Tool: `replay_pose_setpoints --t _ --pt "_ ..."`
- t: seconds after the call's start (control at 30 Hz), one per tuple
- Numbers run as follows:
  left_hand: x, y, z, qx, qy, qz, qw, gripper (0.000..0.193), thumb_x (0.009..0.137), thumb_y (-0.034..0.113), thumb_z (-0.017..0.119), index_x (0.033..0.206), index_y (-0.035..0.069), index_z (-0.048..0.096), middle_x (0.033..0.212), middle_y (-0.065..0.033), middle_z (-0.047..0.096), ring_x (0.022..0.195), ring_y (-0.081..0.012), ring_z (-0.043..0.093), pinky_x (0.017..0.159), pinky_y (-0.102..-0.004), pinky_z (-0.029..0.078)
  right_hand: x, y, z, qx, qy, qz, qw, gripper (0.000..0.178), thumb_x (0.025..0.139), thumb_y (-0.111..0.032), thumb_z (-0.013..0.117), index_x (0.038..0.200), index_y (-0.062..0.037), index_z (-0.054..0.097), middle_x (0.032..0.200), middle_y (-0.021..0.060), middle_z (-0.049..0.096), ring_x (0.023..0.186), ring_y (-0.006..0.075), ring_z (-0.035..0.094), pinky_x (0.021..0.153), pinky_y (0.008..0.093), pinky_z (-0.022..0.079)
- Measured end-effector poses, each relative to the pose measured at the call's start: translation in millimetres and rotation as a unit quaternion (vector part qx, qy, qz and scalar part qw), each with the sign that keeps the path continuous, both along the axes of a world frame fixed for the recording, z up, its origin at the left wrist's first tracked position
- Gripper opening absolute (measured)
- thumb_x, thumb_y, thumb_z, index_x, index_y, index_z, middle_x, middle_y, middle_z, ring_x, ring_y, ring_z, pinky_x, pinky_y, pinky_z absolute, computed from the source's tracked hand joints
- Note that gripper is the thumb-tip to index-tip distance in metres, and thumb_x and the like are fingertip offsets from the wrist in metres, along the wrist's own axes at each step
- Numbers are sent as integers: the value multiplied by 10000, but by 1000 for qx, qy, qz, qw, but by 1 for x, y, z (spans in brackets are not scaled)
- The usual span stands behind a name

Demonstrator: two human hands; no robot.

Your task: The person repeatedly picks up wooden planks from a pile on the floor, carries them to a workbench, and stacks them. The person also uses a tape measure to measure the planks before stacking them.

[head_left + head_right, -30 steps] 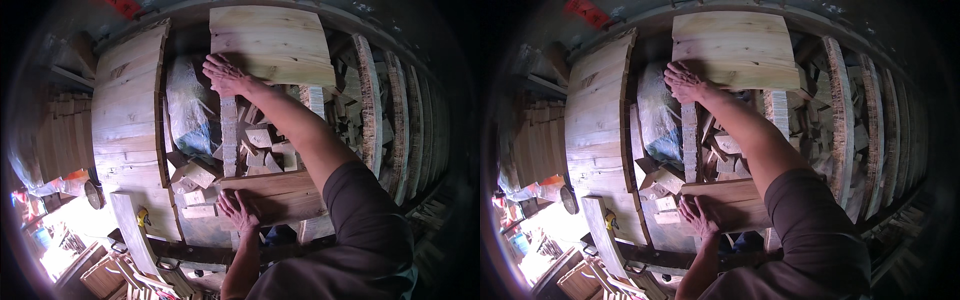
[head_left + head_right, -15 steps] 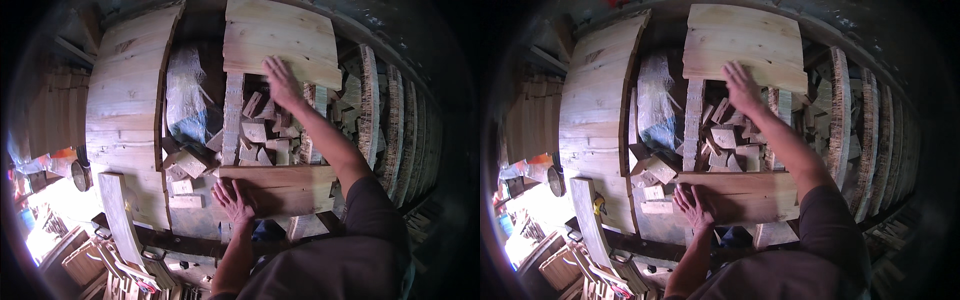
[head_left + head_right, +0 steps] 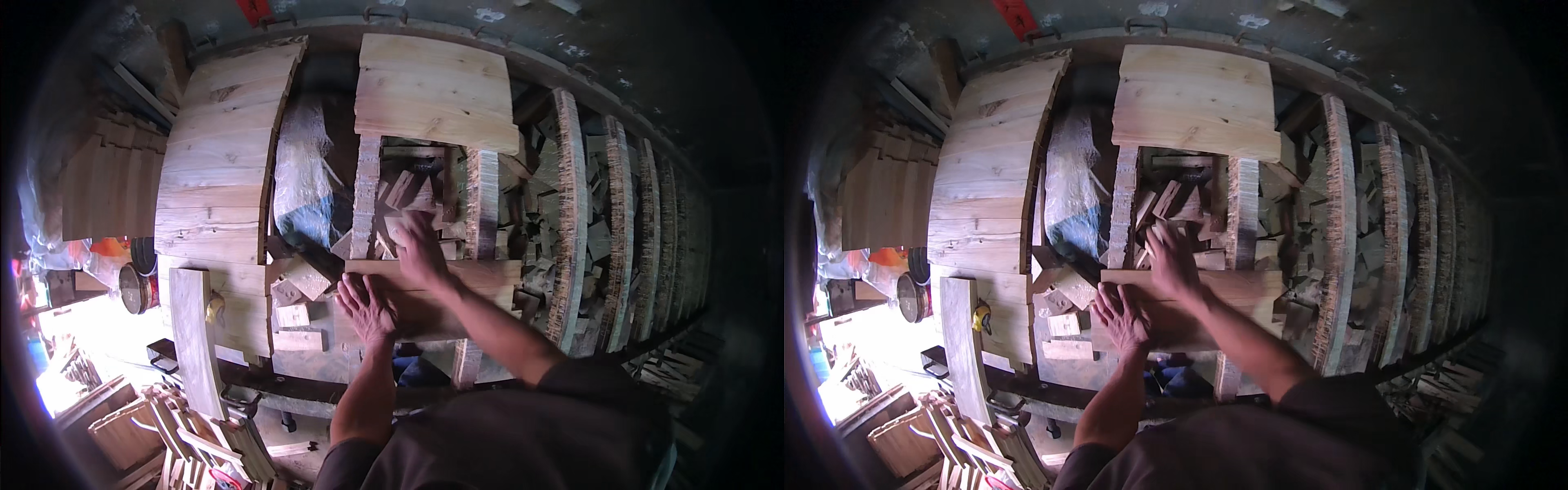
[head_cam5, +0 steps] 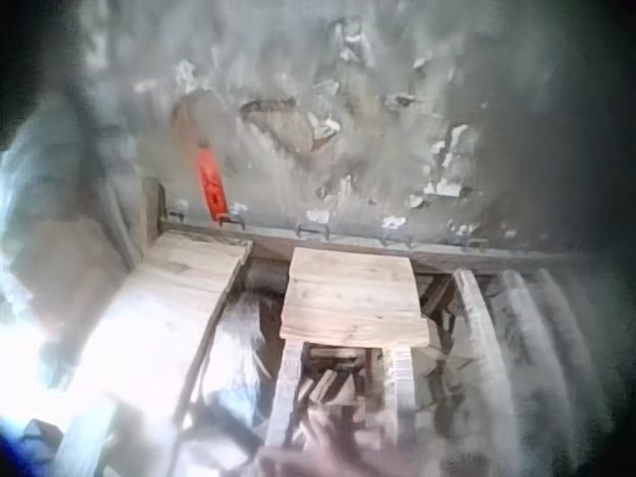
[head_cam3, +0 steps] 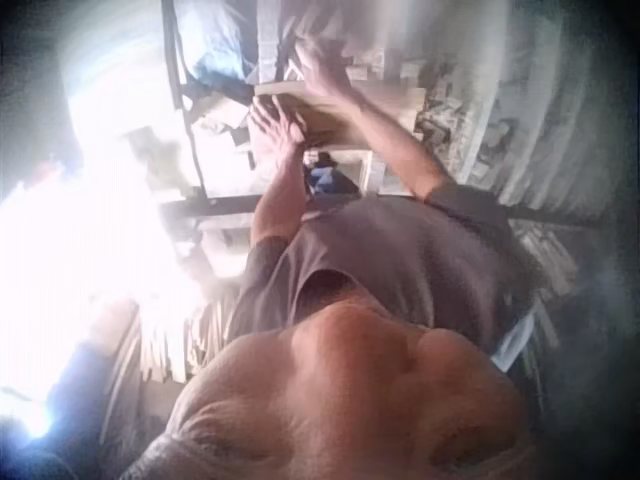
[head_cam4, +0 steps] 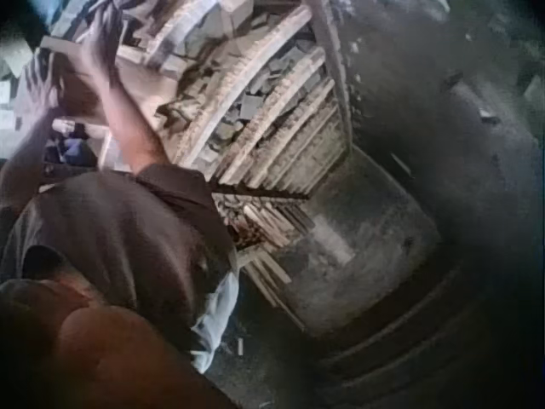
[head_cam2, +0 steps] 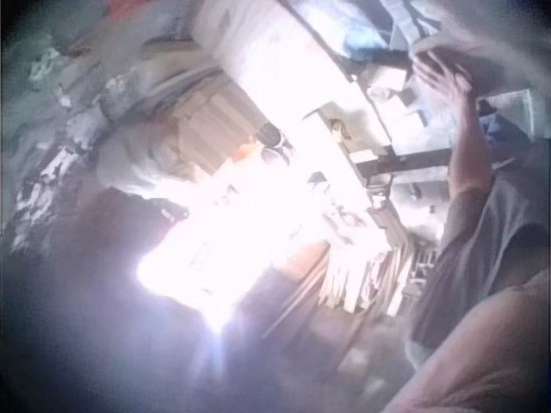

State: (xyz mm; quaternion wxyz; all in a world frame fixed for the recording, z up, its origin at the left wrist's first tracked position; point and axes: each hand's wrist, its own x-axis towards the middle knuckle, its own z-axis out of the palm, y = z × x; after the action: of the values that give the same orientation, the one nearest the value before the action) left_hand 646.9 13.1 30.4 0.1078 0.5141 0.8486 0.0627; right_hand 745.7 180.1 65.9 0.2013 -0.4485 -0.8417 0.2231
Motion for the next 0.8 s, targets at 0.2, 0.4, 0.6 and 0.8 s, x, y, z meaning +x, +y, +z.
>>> replay_pose_setpoints --t 0.2,0.4,0.6,0.8 --pt "-13 -7 8 -18 -52 -49 997 851 838 409 634 1574 150 296 1668 -225 43 1533 -418 70 1242 -542 75 112 -175 40 -114 -117 69 984 663 778 -112 657 1398 44 482 1526 301 341 1468 464 258 1148 542 325" --pt "-79 -80 37 83 -107 -33 990 568 839 194 690 1375 57 563 1547 -239 361 1450 -433 278 1189 -524 262 148 -197 53 -119 -291 211 926 715 794 -128 624 1453 60 419 1620 231 228 1533 379 160 1142 484 385" --pt "-87 -234 85 124 -55 106 985 473 813 77 617 1277 -13 591 1457 -202 476 1401 -414 360 1160 -516 321 151 -207 26 -105 -249 160 949 836 737 -77 647 1493 64 321 1614 271 198 1504 440 199 1182 488 316" --pt "-46 -411 70 194 -74 268 941 417 819 7 631 1233 -37 603 1289 -197 617 1256 -376 521 1086 -448 404 118 -220 7 -101 -337 94 932 1131 667 -402 812 1470 151 239 1581 360 151 1480 514 170 1174 583 278"
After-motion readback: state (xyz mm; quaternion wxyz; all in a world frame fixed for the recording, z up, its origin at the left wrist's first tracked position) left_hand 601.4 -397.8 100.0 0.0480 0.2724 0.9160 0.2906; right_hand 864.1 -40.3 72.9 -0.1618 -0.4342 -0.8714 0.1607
